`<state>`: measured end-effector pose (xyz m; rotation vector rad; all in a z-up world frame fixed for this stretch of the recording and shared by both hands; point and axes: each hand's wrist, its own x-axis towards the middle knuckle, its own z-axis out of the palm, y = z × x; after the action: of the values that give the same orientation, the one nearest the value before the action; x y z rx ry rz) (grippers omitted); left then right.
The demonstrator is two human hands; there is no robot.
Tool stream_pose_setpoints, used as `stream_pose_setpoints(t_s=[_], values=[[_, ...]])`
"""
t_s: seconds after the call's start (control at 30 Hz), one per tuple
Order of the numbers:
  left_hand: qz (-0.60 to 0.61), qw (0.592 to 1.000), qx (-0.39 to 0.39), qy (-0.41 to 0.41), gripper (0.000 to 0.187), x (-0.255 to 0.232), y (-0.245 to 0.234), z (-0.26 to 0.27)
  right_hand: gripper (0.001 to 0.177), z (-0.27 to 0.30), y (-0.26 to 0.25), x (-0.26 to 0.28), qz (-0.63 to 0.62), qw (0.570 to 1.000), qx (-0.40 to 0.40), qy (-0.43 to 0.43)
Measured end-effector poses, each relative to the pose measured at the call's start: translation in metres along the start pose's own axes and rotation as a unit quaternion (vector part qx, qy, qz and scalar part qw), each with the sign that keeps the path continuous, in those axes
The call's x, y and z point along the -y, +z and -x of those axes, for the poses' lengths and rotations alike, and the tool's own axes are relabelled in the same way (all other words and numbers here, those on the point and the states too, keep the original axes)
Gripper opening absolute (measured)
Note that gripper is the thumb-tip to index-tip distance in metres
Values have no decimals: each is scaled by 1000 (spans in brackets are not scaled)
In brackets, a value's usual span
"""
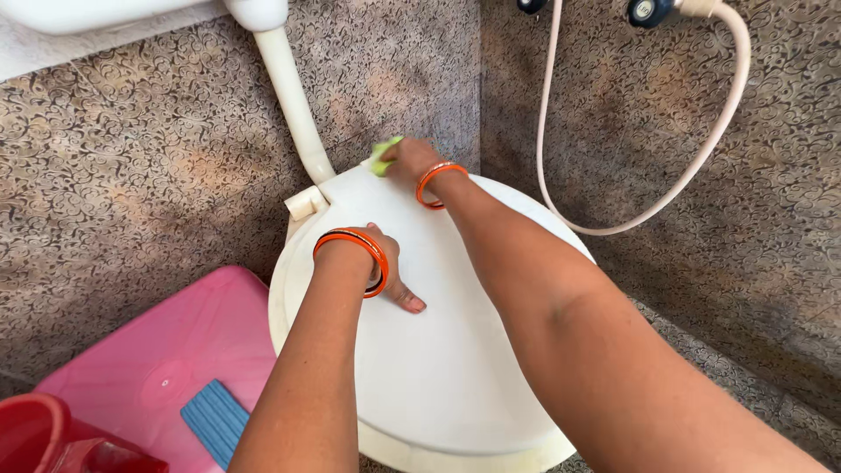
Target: The person cleans the exterior and lid of a toilet using a sponge and water from a red pitcher, then uses a long-handled brush to scrub the underside of the lid.
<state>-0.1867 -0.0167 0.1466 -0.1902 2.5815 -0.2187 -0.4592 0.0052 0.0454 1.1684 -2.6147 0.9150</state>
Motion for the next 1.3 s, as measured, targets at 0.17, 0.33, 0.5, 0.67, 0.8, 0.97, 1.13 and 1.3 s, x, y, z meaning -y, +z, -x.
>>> stream_pose_setpoints(t_s=[0.17,0.33,0.5,0.67,0.8,0.97,1.13,1.3], values=[[7,1000,12,-18,109,-1,0,0,37,4,7,-2,-3,999,-26,43],[24,999,-32,-3,125,7,13,-12,44,38,12,50,29,992,-55,110],[97,990,-93,-45,147,22,50,-45,44,70,20,46,9,987,-91,-133],[263,935,-216,-98,96,29,82,-66,42,88,58,68,-6,986,-23,-166],[304,892,-302,-141,67,14,104,-34,38,132,29,95,-17,989,24,-147],[248,923,-265,-125,78,22,114,4,48,155,-15,40,0,998,55,32],[220,949,-153,-164,75,20,93,19,27,134,15,-25,85,995,-23,52],[226,926,-280,-113,100,4,91,-7,40,131,53,42,65,991,-3,-115]])
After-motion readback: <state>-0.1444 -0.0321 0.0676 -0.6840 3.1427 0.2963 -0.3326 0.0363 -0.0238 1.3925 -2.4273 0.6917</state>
